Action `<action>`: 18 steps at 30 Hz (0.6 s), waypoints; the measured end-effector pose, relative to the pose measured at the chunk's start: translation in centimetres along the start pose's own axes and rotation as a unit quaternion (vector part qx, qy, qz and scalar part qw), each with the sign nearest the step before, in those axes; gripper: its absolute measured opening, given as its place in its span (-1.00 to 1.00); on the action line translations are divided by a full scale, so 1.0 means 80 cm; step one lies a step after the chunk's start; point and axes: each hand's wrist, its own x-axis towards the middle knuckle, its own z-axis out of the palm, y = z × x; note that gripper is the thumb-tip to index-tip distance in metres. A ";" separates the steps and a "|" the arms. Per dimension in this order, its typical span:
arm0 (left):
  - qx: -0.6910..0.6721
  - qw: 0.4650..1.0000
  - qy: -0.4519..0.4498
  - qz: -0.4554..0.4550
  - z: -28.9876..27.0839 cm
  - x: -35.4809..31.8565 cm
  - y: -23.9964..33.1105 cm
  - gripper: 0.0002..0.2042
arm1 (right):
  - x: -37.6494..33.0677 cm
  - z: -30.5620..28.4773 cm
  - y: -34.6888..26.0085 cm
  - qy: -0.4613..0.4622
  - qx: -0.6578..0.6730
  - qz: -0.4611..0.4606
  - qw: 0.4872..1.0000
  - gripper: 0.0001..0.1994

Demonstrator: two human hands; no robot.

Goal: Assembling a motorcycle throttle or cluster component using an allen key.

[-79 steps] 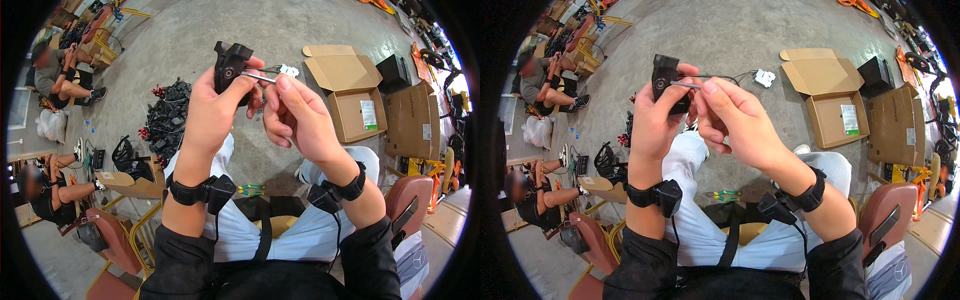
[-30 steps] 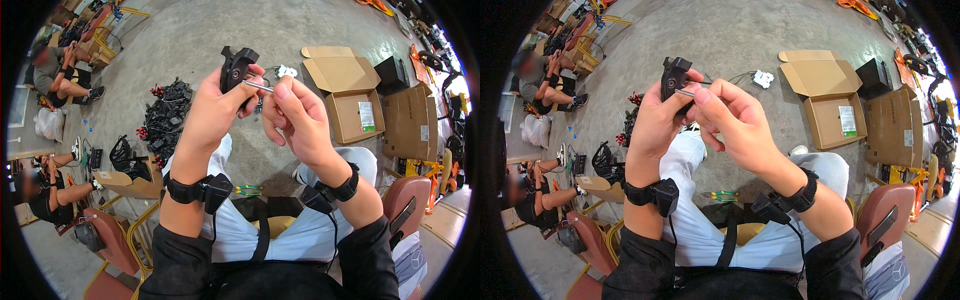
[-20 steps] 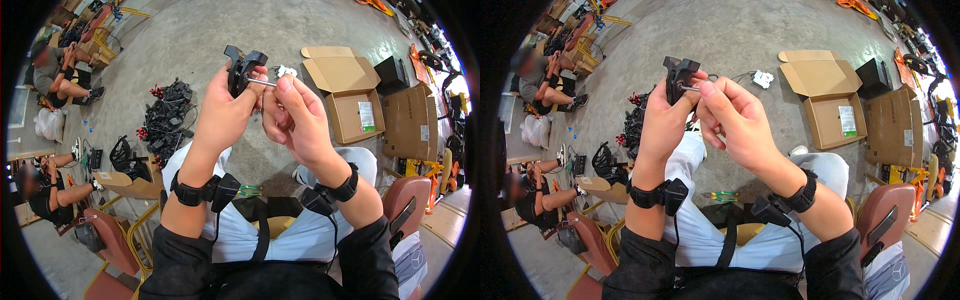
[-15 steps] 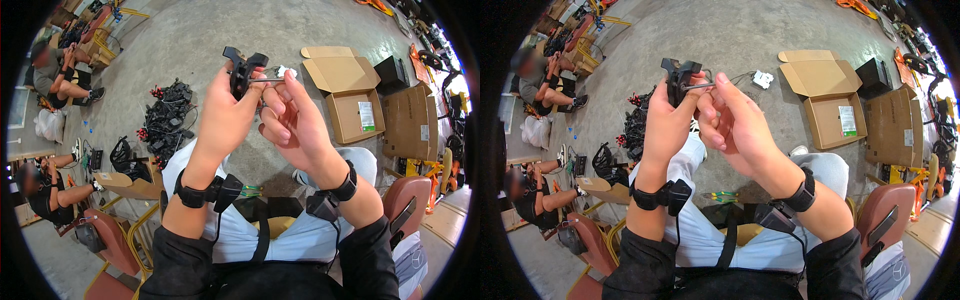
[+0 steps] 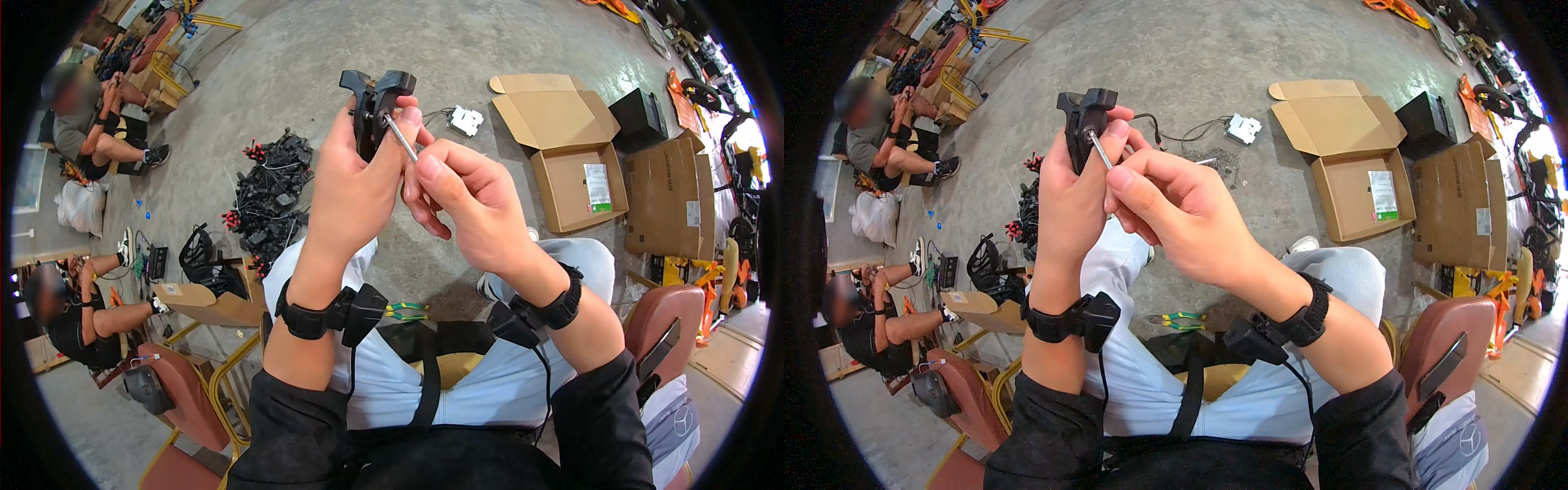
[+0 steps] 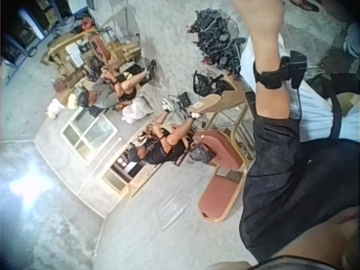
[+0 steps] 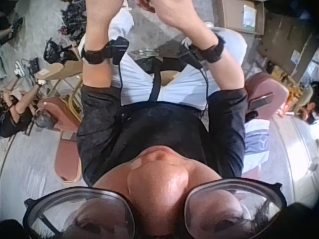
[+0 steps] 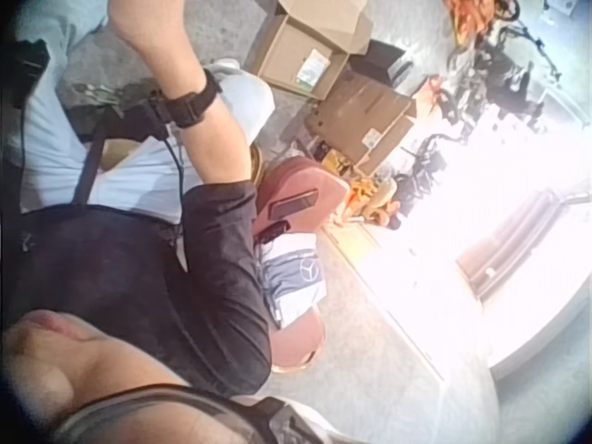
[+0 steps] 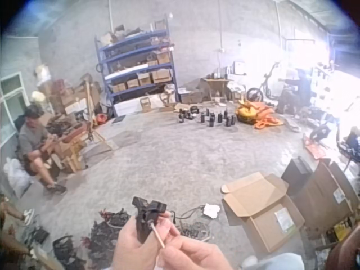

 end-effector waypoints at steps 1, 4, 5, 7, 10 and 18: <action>0.013 1.000 -0.003 0.000 -0.003 0.000 0.001 -0.78 | 0.000 -0.003 -0.002 -0.001 0.000 0.000 1.000 -0.65; 0.056 0.998 -0.033 -0.007 -0.010 -0.002 0.005 -0.82 | 0.004 -0.015 -0.007 -0.018 -0.013 0.030 0.999 -0.62; 0.056 0.998 -0.032 -0.007 -0.011 -0.002 0.004 -0.82 | 0.005 -0.016 -0.009 -0.018 -0.014 0.031 0.999 -0.62; 0.038 0.997 -0.046 -0.038 -0.011 -0.002 0.004 -0.85 | 0.004 -0.021 -0.016 -0.036 -0.002 0.071 0.997 -0.61; 0.047 0.997 -0.046 -0.033 -0.015 -0.002 0.000 -0.84 | 0.003 -0.025 -0.016 -0.053 0.003 0.086 0.995 -0.60; 0.140 0.985 -0.053 -0.085 -0.031 -0.005 -0.003 -0.82 | 0.002 -0.033 -0.009 -0.066 -0.341 -0.071 0.935 -0.78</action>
